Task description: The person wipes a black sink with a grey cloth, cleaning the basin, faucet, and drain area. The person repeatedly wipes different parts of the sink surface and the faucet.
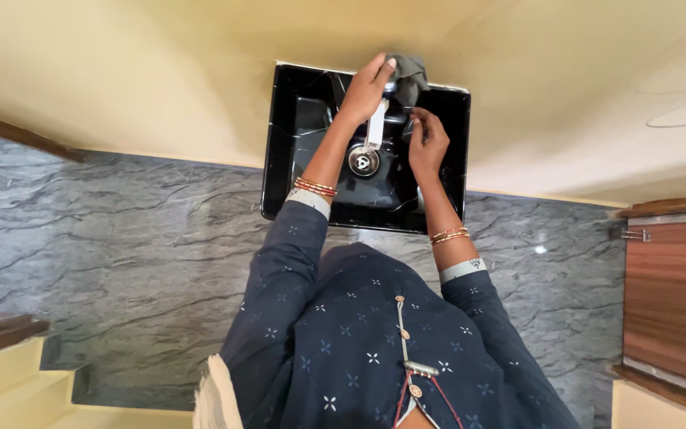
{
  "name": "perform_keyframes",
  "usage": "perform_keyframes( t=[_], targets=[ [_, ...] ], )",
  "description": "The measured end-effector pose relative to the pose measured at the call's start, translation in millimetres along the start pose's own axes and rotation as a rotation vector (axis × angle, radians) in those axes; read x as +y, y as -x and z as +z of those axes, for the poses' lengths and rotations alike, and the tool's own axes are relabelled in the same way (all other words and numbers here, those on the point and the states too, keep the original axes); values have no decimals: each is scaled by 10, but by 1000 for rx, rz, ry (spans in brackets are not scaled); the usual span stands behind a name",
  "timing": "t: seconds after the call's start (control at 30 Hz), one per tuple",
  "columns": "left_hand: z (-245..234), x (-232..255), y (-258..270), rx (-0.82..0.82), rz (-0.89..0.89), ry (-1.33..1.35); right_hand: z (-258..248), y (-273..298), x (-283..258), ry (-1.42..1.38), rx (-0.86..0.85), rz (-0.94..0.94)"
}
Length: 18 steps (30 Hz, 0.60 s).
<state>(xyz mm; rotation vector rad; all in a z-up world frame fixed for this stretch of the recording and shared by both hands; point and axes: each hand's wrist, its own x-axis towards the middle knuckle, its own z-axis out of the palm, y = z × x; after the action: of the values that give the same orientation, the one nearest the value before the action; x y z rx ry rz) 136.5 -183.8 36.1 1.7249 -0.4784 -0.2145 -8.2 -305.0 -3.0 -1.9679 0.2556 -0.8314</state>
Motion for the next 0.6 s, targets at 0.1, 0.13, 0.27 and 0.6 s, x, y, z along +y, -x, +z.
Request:
perform_keyframes(
  t=[0.1,0.13,0.27,0.6],
  targets=[
    [141,-632,-143,59,-11,312,17,30,142,-85,14,56],
    [183,-756,-171,85,-41,385,32,40,218,-123,11,96],
    [148,-1230,-131,205,-8,555,64,43,510,-327,13,292],
    [-29,-699,27,229,19,318,-7,-67,419,-408,77,455]
  ],
)
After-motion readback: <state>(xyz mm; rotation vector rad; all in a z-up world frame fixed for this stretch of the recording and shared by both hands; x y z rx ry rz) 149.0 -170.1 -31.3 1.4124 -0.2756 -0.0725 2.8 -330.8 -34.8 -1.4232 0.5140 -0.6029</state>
